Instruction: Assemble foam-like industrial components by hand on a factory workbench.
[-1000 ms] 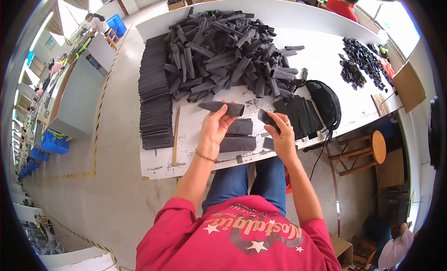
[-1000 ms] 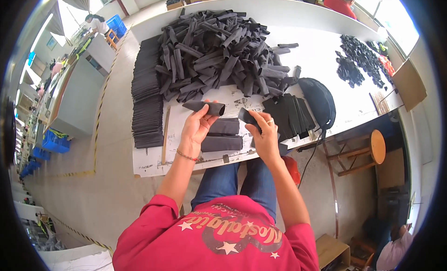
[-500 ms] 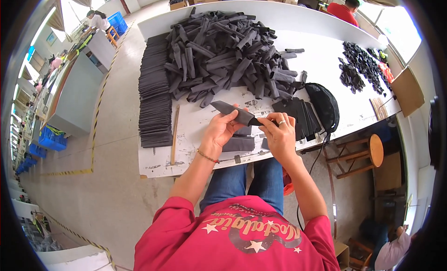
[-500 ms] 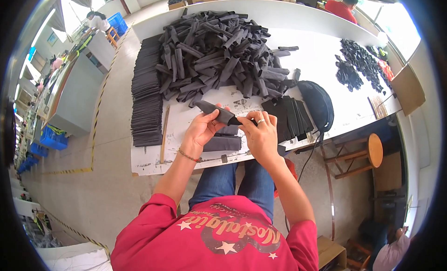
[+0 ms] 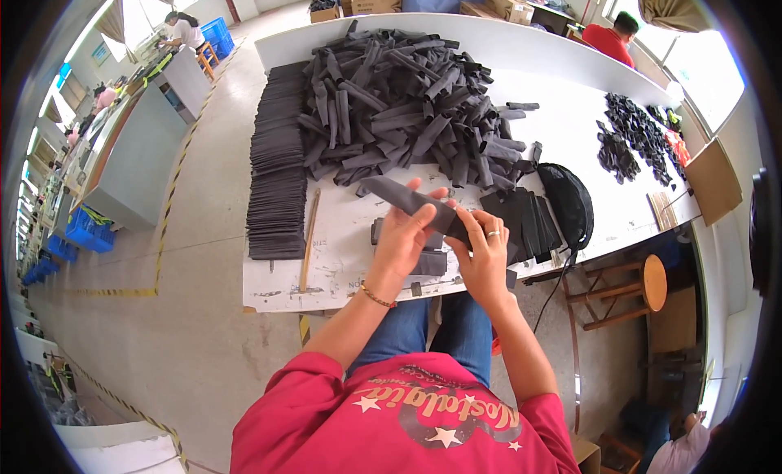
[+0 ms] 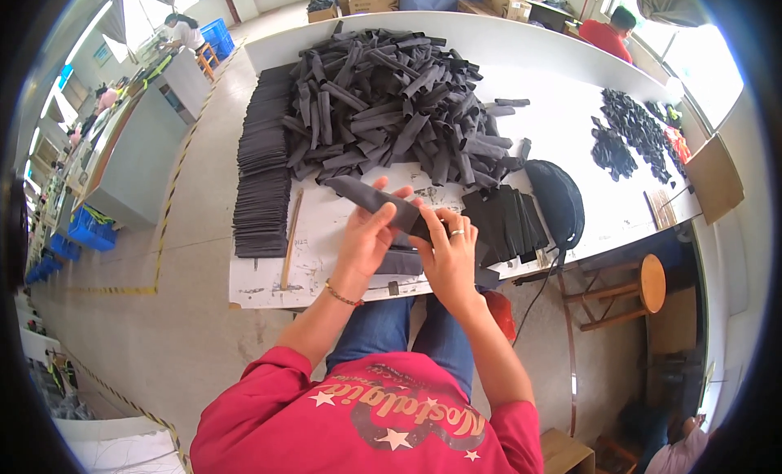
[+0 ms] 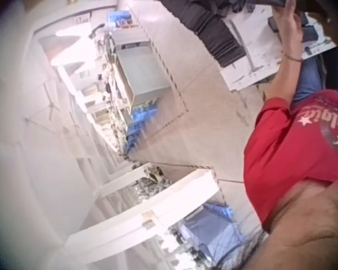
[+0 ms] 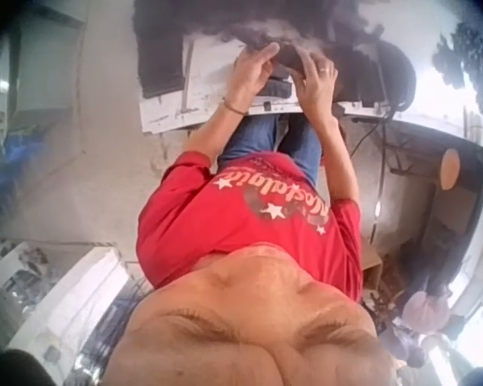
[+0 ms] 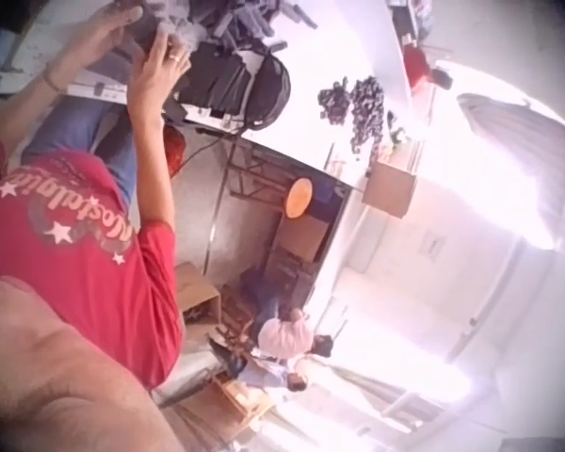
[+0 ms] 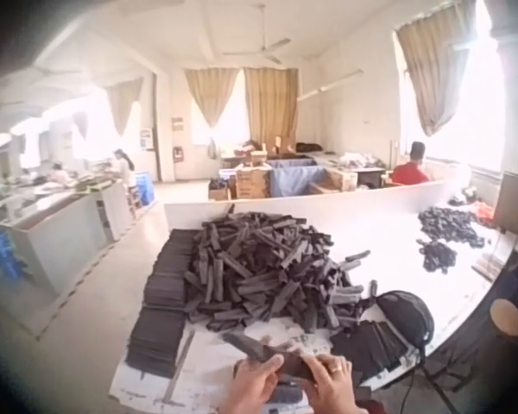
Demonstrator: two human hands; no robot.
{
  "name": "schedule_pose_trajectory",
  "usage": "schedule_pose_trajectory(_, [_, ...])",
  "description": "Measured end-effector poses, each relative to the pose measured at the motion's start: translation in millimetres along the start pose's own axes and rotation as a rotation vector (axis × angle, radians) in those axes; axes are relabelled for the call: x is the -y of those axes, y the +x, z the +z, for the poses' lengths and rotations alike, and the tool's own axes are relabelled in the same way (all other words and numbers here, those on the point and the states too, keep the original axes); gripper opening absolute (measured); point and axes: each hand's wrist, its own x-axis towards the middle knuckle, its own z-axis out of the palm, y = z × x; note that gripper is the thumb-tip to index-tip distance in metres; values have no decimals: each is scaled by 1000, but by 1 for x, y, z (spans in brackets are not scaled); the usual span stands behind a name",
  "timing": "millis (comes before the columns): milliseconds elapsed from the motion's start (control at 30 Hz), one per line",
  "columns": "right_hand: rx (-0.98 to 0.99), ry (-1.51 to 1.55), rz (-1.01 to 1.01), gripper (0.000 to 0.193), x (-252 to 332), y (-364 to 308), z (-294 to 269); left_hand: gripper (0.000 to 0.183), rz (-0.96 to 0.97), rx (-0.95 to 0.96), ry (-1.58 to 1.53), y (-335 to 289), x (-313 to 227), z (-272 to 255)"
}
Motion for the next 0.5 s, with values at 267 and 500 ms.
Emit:
schedule_pose_trajectory(267, [119,56,0,40,-6,-22,12,23,43,136,32,3,22,-14])
schedule_pose_trajectory(500, [155,108,-25,32,6,-6,15,25,24,43,-42,1,24,-17])
